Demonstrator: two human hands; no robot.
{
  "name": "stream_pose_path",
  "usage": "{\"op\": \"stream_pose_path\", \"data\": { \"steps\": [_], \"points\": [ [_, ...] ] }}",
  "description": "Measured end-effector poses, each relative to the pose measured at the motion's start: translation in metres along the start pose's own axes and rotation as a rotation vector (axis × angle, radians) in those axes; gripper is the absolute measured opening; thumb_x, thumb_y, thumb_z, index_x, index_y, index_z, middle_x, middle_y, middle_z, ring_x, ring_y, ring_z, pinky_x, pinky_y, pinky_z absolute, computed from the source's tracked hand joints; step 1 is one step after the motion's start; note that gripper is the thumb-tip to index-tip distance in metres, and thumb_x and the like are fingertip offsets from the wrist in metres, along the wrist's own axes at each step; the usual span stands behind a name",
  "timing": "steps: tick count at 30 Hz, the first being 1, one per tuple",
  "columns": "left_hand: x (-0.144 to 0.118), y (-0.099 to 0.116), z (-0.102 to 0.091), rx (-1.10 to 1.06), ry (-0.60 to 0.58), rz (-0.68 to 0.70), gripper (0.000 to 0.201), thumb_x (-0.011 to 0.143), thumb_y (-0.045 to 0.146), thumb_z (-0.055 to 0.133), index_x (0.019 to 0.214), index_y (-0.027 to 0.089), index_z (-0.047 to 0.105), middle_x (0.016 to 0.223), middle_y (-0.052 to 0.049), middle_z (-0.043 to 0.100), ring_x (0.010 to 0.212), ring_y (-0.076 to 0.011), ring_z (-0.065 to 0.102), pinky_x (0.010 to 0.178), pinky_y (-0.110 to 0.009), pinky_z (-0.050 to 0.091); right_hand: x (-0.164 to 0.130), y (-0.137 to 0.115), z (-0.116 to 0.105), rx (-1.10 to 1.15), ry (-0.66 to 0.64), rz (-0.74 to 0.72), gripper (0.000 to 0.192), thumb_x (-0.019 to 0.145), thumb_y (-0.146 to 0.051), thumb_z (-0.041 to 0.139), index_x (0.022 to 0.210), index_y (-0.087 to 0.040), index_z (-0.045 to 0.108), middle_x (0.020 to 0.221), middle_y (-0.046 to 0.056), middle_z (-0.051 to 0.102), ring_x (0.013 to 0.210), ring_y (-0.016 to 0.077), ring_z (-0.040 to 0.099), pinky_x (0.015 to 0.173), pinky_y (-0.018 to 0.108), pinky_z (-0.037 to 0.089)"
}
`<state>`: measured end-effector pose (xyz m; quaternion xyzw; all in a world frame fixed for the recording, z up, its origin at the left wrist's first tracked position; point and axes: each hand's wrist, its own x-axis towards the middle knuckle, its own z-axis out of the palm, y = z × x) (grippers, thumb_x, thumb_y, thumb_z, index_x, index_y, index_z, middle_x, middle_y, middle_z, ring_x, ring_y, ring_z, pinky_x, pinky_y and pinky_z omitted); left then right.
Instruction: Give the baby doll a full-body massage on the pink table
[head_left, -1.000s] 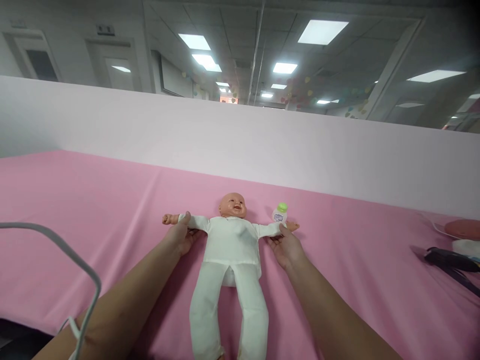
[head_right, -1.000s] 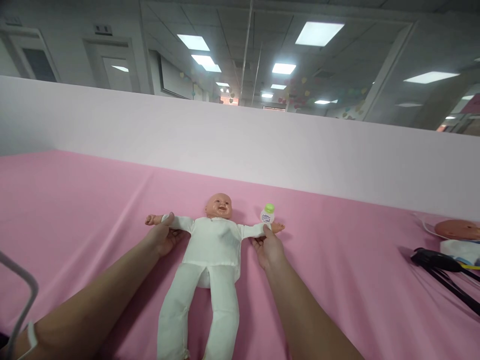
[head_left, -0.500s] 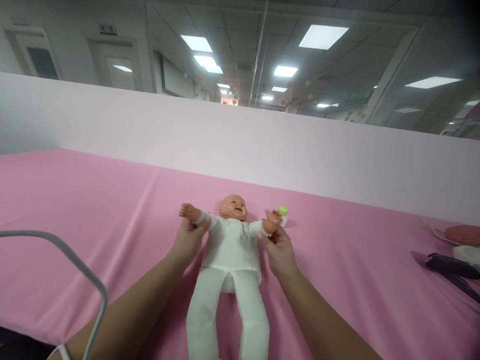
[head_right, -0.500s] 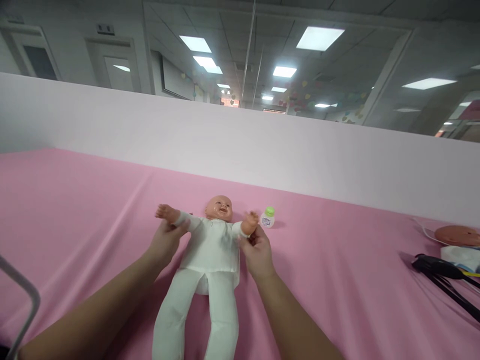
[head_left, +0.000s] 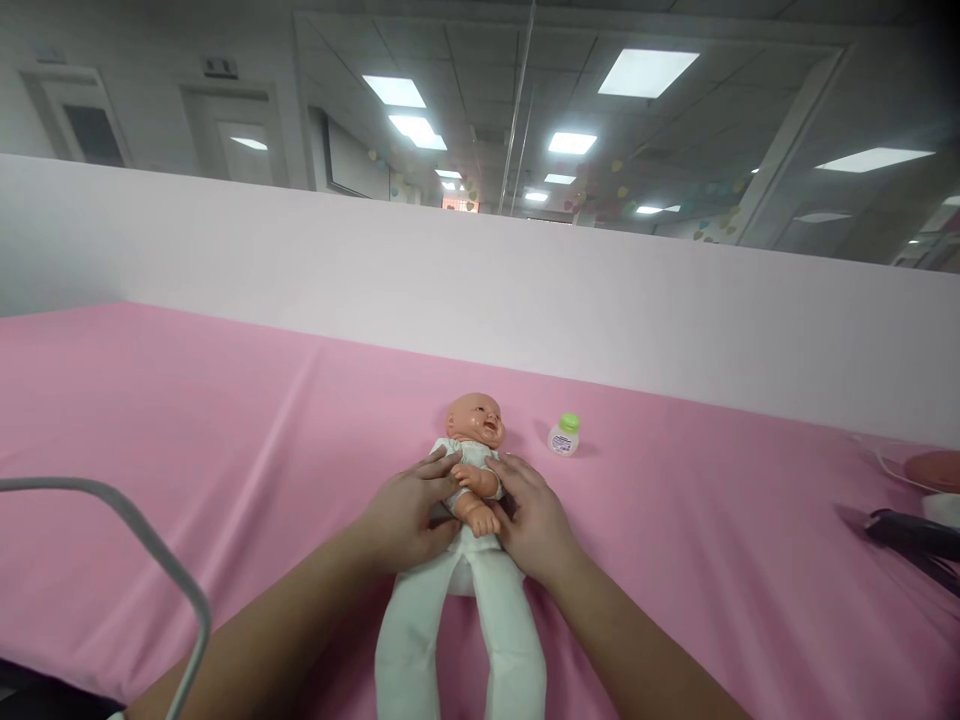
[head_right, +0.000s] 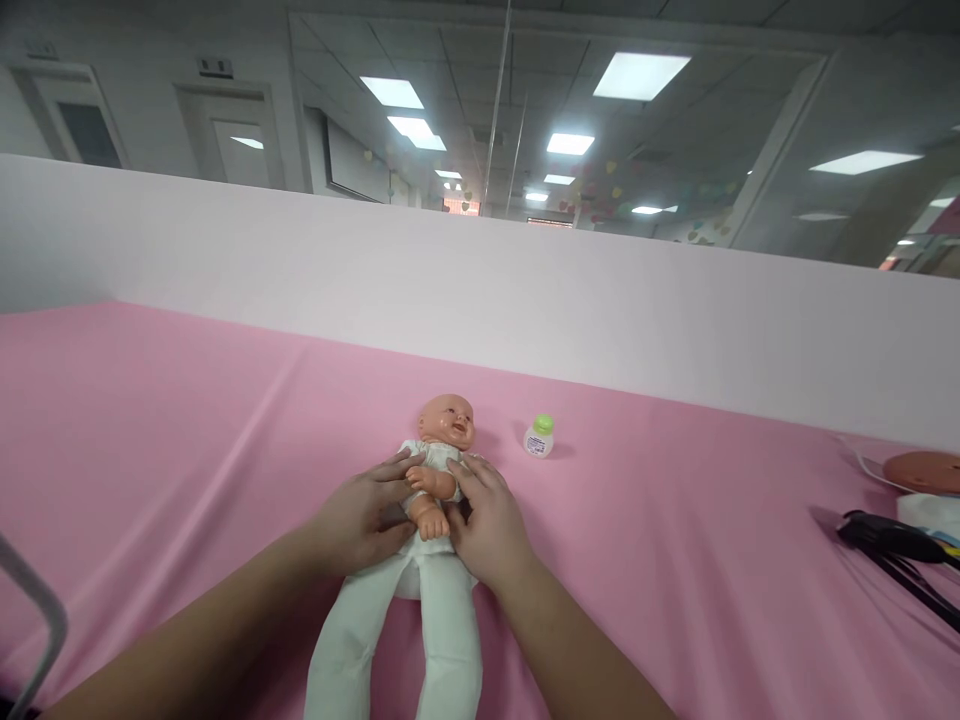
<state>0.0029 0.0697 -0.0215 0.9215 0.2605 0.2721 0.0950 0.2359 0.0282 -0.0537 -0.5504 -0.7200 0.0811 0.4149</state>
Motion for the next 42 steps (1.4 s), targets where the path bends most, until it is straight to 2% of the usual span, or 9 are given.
{"op": "stream_pose_path", "data": {
  "steps": [7,12,16,21,24,27,32,38,42],
  "points": [
    [-0.002,0.004,-0.004,-0.083,-0.036,-0.121,0.056,0.080,0.022,0.070,0.136,0.031,0.067,0.154,-0.007,0.056,0.147,-0.0333,0.047,0.121,-0.050,0.040,0.001,-0.003,-0.004,-0.047,-0.060,-0.034,0.061,0.083,-0.022,0.068,0.144,-0.022,0.062,0.153,0.013,0.055,0.144,0.0343,0.047,0.121,0.057,0.039],
    [-0.002,0.003,0.000,-0.243,0.131,-0.272,0.049,0.081,0.029,0.074,0.131,0.031,0.071,0.151,-0.008,0.060,0.141,-0.0354,0.052,0.114,-0.048,0.046,0.002,0.001,-0.005,0.235,0.038,0.029,0.044,0.084,-0.026,0.069,0.128,-0.028,0.070,0.136,0.008,0.068,0.133,0.0309,0.057,0.116,0.053,0.044],
    [0.001,-0.011,0.003,-0.606,0.361,-0.468,0.038,0.086,0.038,0.072,0.122,0.026,0.072,0.122,-0.008,0.074,0.118,-0.0321,0.068,0.103,-0.045,0.053,0.008,0.021,-0.012,0.558,0.206,0.266,0.047,0.082,-0.033,0.073,0.128,-0.027,0.065,0.124,0.006,0.073,0.121,0.0282,0.065,0.107,0.047,0.052],
    [0.007,-0.035,-0.003,-1.143,0.665,-0.869,0.034,0.091,0.040,0.070,0.117,0.020,0.064,0.109,-0.011,0.073,0.100,-0.0266,0.073,0.090,-0.042,0.060,0.016,0.059,-0.021,0.972,0.399,0.660,0.049,0.078,-0.032,0.073,0.126,-0.026,0.061,0.107,0.003,0.074,0.100,0.0262,0.072,0.090,0.046,0.062],
    [0.010,-0.045,-0.009,-1.268,0.796,-1.120,0.025,0.096,0.035,0.064,0.112,0.017,0.061,0.100,-0.012,0.072,0.082,-0.0226,0.074,0.081,-0.039,0.062,0.016,0.074,-0.024,1.135,0.409,0.853,0.037,0.082,-0.032,0.072,0.117,-0.024,0.064,0.102,0.005,0.074,0.098,0.0258,0.074,0.088,0.046,0.064],
    [0.010,-0.051,-0.011,-1.335,0.830,-1.205,0.023,0.098,0.038,0.061,0.109,0.017,0.060,0.092,-0.011,0.071,0.071,-0.0212,0.072,0.073,-0.039,0.063,0.016,0.080,-0.028,1.198,0.363,0.892,0.036,0.085,-0.039,0.075,0.115,-0.022,0.065,0.106,0.009,0.075,0.103,0.0267,0.074,0.093,0.047,0.063],
    [0.005,-0.057,-0.010,-1.286,0.809,-1.168,0.027,0.095,0.043,0.066,0.106,0.019,0.063,0.096,-0.011,0.071,0.076,-0.0221,0.073,0.076,-0.037,0.062,0.016,0.068,-0.037,0.973,0.281,0.669,0.055,0.077,-0.042,0.084,0.125,-0.024,0.065,0.113,0.007,0.076,0.104,0.0282,0.073,0.098,0.052,0.060],
    [-0.002,-0.038,-0.009,-0.955,0.466,-0.653,0.052,0.074,0.047,0.087,0.116,0.020,0.073,0.119,-0.012,0.075,0.113,-0.0320,0.070,0.100,-0.045,0.055,0.006,0.025,-0.040,0.479,-0.050,0.196,0.048,0.080,-0.026,0.077,0.127,-0.031,0.072,0.139,0.004,0.068,0.134,0.0298,0.060,0.117,0.052,0.045],
    [-0.005,-0.021,-0.010,-0.542,0.283,-0.427,0.042,0.076,0.037,0.083,0.117,0.029,0.079,0.132,-0.009,0.072,0.128,-0.0347,0.063,0.111,-0.046,0.048,0.001,0.009,-0.038,0.235,-0.152,0.028,0.049,0.084,-0.021,0.069,0.131,-0.035,0.072,0.145,0.003,0.064,0.141,0.0299,0.053,0.117,0.054,0.045]
  ]
}}
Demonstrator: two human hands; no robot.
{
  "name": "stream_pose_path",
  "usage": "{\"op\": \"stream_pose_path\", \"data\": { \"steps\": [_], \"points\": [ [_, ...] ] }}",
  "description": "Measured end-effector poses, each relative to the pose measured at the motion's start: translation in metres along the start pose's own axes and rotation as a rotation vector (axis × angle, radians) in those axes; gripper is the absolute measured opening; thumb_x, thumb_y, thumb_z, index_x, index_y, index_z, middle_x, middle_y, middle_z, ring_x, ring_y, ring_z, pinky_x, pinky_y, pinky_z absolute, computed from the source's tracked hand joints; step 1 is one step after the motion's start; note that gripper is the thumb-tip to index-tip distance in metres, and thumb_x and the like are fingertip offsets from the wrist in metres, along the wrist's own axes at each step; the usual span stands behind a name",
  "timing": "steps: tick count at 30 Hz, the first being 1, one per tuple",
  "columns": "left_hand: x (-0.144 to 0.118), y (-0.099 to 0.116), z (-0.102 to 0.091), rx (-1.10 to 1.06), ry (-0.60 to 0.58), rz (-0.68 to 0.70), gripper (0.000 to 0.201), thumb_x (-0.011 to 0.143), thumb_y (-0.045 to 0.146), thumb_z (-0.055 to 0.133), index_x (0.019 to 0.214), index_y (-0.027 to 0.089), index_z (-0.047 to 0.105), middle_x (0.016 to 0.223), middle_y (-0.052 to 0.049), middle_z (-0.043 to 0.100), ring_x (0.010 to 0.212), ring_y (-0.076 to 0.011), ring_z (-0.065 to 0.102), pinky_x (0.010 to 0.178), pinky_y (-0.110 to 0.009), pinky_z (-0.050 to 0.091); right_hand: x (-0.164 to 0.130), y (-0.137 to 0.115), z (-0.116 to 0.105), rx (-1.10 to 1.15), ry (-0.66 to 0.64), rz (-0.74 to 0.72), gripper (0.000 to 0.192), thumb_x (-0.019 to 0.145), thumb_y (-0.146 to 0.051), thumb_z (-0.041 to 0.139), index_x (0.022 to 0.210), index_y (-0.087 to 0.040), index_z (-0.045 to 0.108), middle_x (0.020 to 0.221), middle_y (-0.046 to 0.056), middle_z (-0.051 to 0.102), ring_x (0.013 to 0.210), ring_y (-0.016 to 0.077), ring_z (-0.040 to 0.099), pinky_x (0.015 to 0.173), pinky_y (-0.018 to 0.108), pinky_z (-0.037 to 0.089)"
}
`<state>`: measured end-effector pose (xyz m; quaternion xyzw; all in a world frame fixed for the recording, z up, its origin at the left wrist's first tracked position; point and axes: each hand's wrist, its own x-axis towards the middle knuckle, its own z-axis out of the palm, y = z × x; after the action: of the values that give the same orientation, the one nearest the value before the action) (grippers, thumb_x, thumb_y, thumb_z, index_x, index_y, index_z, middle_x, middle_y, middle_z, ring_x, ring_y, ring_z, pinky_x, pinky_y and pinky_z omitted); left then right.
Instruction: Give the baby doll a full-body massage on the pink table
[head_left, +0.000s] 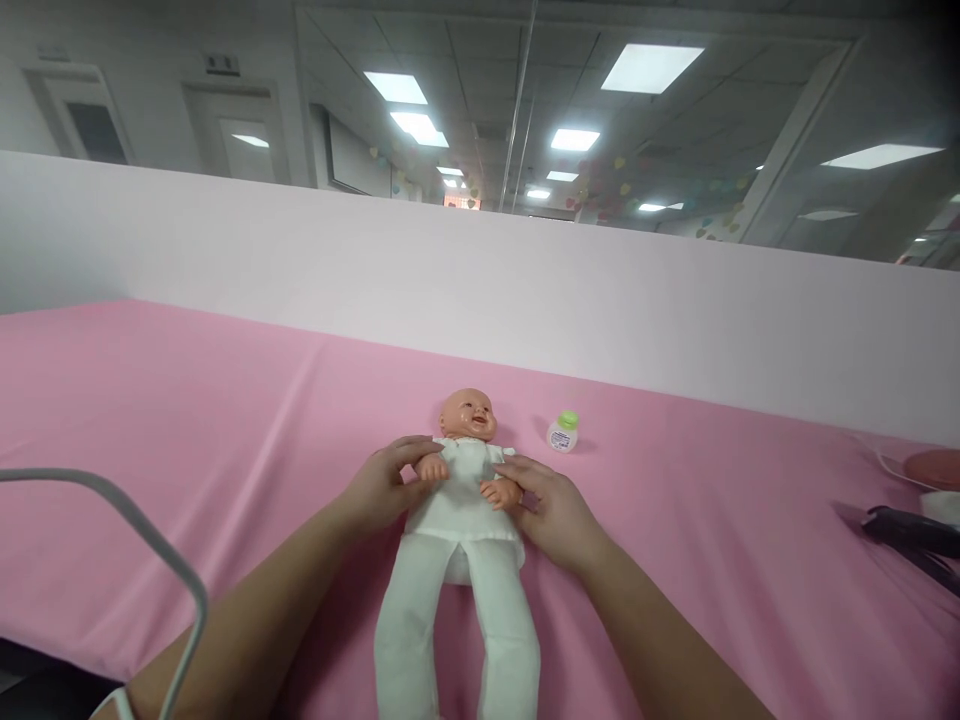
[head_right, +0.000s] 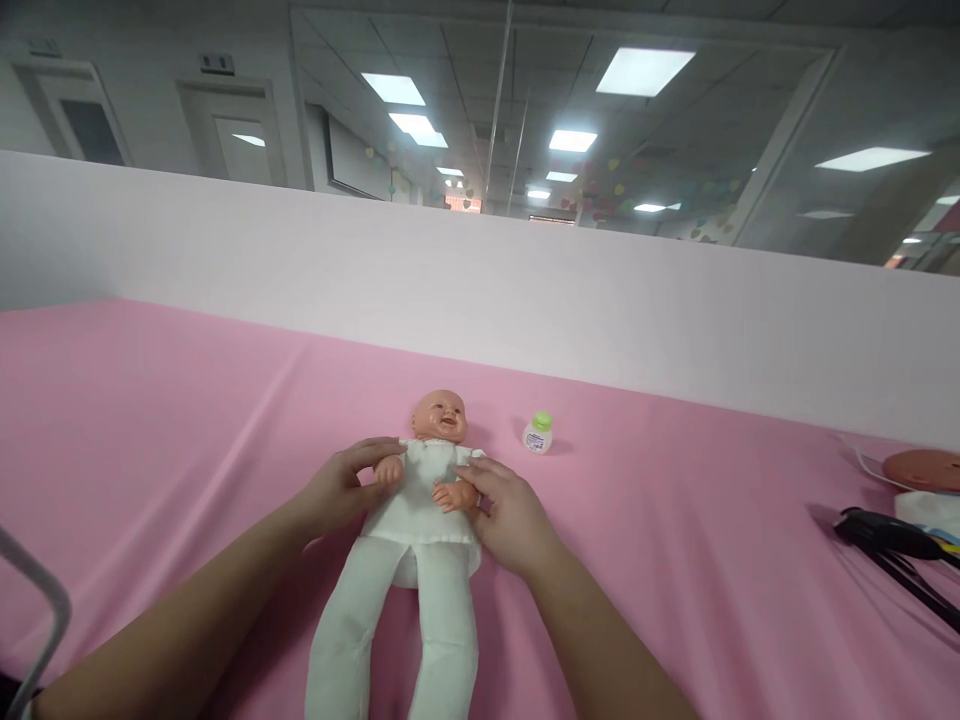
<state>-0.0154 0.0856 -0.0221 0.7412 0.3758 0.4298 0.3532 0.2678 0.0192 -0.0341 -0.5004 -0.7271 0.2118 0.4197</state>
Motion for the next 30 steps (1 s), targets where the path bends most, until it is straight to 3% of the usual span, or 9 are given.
{"op": "stream_pose_path", "data": {
  "steps": [2,6,10,15,19,24,27,30],
  "points": [
    [-0.004,0.005,0.000,0.186,-0.049,0.093,0.043,0.080,0.032,0.078,0.124,0.033,0.077,0.141,-0.007,0.068,0.135,-0.0341,0.059,0.115,-0.045,0.046,-0.001,-0.001,0.003,-0.090,-0.005,-0.033,0.054,0.083,-0.016,0.067,0.133,-0.035,0.071,0.147,0.004,0.062,0.142,0.0308,0.052,0.119,0.056,0.043],
    [-0.010,0.017,0.001,0.410,-0.176,0.115,0.059,0.081,0.019,0.066,0.138,0.034,0.068,0.156,-0.004,0.055,0.144,-0.0326,0.052,0.115,-0.044,0.045,-0.004,-0.004,0.007,-0.233,-0.075,-0.098,0.069,0.076,-0.004,0.061,0.139,-0.033,0.066,0.153,0.004,0.057,0.148,0.0318,0.046,0.123,0.059,0.037],
    [-0.014,0.026,0.002,0.491,-0.237,0.127,0.064,0.078,0.014,0.066,0.139,0.033,0.068,0.157,-0.004,0.054,0.146,-0.0338,0.048,0.117,-0.045,0.042,-0.008,-0.011,0.009,-0.311,-0.153,-0.141,0.075,0.074,-0.001,0.059,0.143,-0.031,0.063,0.158,0.004,0.050,0.155,0.0339,0.033,0.125,0.060,0.033],
    [-0.012,0.024,0.001,0.587,-0.288,0.116,0.054,0.079,0.015,0.067,0.127,0.038,0.076,0.156,-0.002,0.056,0.143,-0.0370,0.051,0.114,-0.047,0.045,-0.009,-0.018,0.010,-0.359,-0.196,-0.159,0.070,0.076,-0.002,0.058,0.140,-0.029,0.066,0.161,0.004,0.046,0.157,0.0352,0.029,0.125,0.060,0.033],
    [-0.011,0.020,0.002,0.601,-0.295,0.119,0.057,0.079,0.011,0.064,0.130,0.036,0.074,0.156,-0.006,0.055,0.142,-0.0392,0.052,0.114,-0.051,0.044,-0.008,-0.018,0.011,-0.351,-0.193,-0.147,0.067,0.075,0.000,0.057,0.135,-0.028,0.070,0.160,0.006,0.048,0.157,0.0361,0.027,0.126,0.062,0.030],
    [-0.008,0.013,0.002,0.364,-0.130,0.076,0.052,0.082,0.020,0.068,0.130,0.036,0.074,0.150,-0.003,0.062,0.137,-0.0347,0.058,0.113,-0.044,0.046,-0.005,-0.012,0.008,-0.160,-0.064,-0.068,0.061,0.077,-0.008,0.063,0.133,-0.030,0.071,0.154,0.005,0.056,0.152,0.0332,0.039,0.125,0.059,0.033],
    [-0.002,0.006,-0.001,0.090,0.017,-0.037,0.046,0.081,0.028,0.074,0.127,0.033,0.074,0.132,-0.004,0.073,0.127,-0.0338,0.064,0.108,-0.044,0.050,0.001,-0.001,0.004,0.120,0.110,0.032,0.050,0.081,-0.019,0.070,0.130,-0.030,0.071,0.143,0.006,0.065,0.142,0.0305,0.052,0.122,0.054,0.038],
    [0.006,-0.002,-0.007,-0.190,0.131,-0.192,0.042,0.082,0.039,0.078,0.121,0.025,0.073,0.118,-0.007,0.076,0.115,-0.0329,0.069,0.102,-0.045,0.054,0.008,0.015,-0.003,0.425,0.321,0.204,0.049,0.078,-0.030,0.078,0.127,-0.027,0.071,0.137,0.006,0.069,0.134,0.0302,0.060,0.117,0.051,0.045]
  ]
}}
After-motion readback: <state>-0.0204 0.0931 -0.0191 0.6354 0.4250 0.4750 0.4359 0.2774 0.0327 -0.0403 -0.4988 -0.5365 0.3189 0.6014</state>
